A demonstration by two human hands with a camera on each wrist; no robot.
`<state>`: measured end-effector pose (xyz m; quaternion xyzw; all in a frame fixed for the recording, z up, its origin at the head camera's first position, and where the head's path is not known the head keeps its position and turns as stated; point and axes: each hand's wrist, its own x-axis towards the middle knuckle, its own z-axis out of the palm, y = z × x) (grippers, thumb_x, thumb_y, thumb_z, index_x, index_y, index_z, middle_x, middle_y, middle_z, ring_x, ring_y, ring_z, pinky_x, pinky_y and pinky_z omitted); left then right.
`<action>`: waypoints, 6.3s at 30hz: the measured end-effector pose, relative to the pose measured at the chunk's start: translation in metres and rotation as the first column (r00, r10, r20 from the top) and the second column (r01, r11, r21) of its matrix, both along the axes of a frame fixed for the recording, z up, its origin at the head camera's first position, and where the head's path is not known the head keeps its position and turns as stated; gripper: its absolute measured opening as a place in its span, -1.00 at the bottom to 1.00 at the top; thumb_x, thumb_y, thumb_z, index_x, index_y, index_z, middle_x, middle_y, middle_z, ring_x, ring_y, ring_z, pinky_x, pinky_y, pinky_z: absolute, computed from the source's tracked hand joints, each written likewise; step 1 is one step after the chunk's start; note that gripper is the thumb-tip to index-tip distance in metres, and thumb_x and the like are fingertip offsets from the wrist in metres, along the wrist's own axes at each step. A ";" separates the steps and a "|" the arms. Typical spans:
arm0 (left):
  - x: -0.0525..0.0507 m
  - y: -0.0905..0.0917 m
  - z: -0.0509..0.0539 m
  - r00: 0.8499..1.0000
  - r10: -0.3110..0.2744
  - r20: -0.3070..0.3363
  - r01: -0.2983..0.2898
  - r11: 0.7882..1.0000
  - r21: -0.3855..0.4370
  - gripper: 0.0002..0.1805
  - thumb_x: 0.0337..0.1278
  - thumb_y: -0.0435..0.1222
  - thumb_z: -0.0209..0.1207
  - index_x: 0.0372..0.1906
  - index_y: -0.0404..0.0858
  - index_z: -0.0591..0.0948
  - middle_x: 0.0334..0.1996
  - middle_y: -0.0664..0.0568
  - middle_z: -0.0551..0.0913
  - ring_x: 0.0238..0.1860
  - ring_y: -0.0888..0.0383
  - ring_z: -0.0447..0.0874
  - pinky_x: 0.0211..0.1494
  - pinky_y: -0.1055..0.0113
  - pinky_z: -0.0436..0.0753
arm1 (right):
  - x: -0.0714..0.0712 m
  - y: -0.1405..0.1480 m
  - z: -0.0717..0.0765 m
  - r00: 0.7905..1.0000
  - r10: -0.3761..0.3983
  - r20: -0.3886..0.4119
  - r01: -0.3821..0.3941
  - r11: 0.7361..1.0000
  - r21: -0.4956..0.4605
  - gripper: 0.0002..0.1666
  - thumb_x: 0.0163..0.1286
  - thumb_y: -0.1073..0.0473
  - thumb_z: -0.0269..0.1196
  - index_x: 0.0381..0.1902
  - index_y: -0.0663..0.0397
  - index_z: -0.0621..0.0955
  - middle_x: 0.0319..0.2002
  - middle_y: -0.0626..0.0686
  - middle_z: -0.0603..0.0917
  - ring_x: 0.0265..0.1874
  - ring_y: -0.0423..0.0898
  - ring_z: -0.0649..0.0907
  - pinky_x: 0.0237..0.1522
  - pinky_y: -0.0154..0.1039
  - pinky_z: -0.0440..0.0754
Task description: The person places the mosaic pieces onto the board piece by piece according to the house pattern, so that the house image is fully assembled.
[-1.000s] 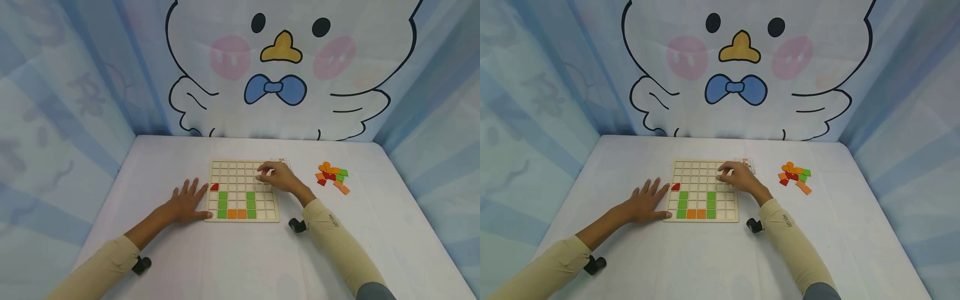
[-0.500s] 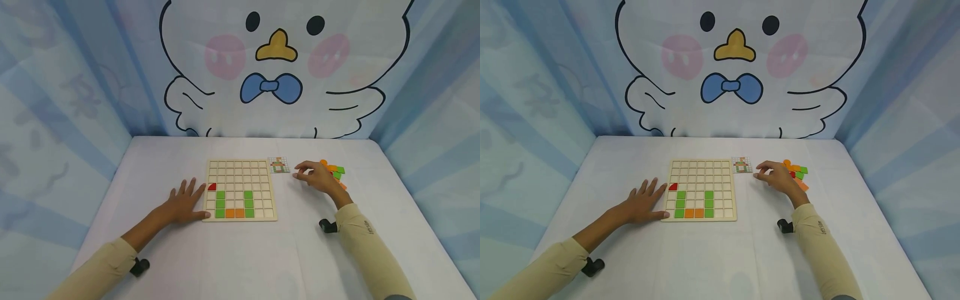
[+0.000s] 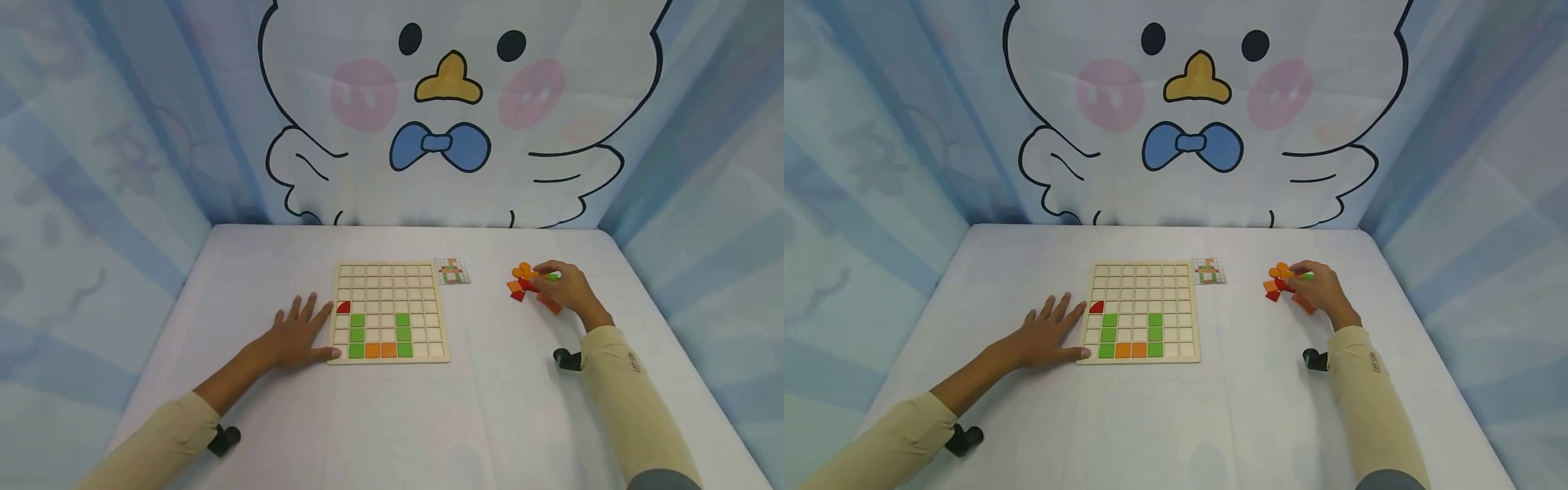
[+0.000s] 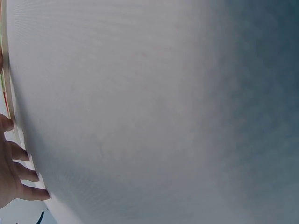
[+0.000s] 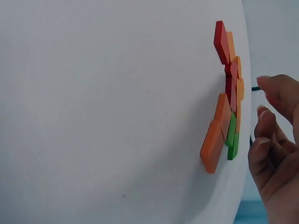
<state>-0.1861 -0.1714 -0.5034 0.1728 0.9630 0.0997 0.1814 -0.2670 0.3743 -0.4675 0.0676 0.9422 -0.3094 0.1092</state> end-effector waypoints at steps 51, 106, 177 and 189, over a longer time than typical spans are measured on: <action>0.000 0.002 0.003 1.000 0.001 -0.006 -0.001 1.000 0.005 0.17 0.06 0.46 0.09 0.62 -0.12 0.04 0.60 -0.34 -0.13 0.57 -0.46 -0.24 0.40 -0.52 -0.02 | -0.018 0.023 -0.004 0.997 0.071 0.029 -0.073 0.992 0.106 -0.58 0.48 0.19 0.23 0.20 0.28 0.49 0.15 0.41 0.51 0.03 0.28 0.54 0.12 0.09 0.64; 0.002 0.003 0.004 1.000 0.014 0.006 -0.014 1.000 0.013 0.17 0.06 0.44 0.11 0.62 -0.12 0.03 0.61 -0.32 -0.17 0.57 -0.45 -0.28 0.41 -0.51 -0.06 | 0.016 -0.043 0.036 0.972 0.188 -0.138 -0.215 0.953 -0.213 -0.49 0.38 0.07 0.36 0.22 0.10 0.57 -0.10 0.17 0.54 -0.25 0.24 0.69 -0.28 -0.19 0.72; 0.001 0.003 0.006 1.000 0.011 0.020 -0.011 1.000 -0.010 0.18 0.06 0.45 0.09 0.62 -0.13 0.02 0.61 -0.33 -0.18 0.57 -0.46 -0.28 0.40 -0.53 -0.04 | 0.007 -0.270 -0.022 0.852 0.502 -0.152 -0.523 0.800 -0.293 -0.70 0.29 0.20 0.41 -0.01 0.08 0.69 -0.31 0.02 0.75 -0.38 -0.16 0.63 -0.31 -0.32 0.56; 0.001 0.003 0.005 1.000 -0.008 0.005 0.008 1.000 -0.009 0.17 0.08 0.47 0.06 0.63 -0.13 0.01 0.61 -0.33 -0.18 0.56 -0.46 -0.27 0.40 -0.53 -0.03 | 0.008 -0.302 -0.026 0.845 0.521 -0.117 -0.534 0.833 -0.147 -0.71 0.27 0.08 0.45 -0.06 -0.01 0.73 -0.41 -0.11 0.69 -0.39 -0.19 0.58 -0.21 -0.30 0.53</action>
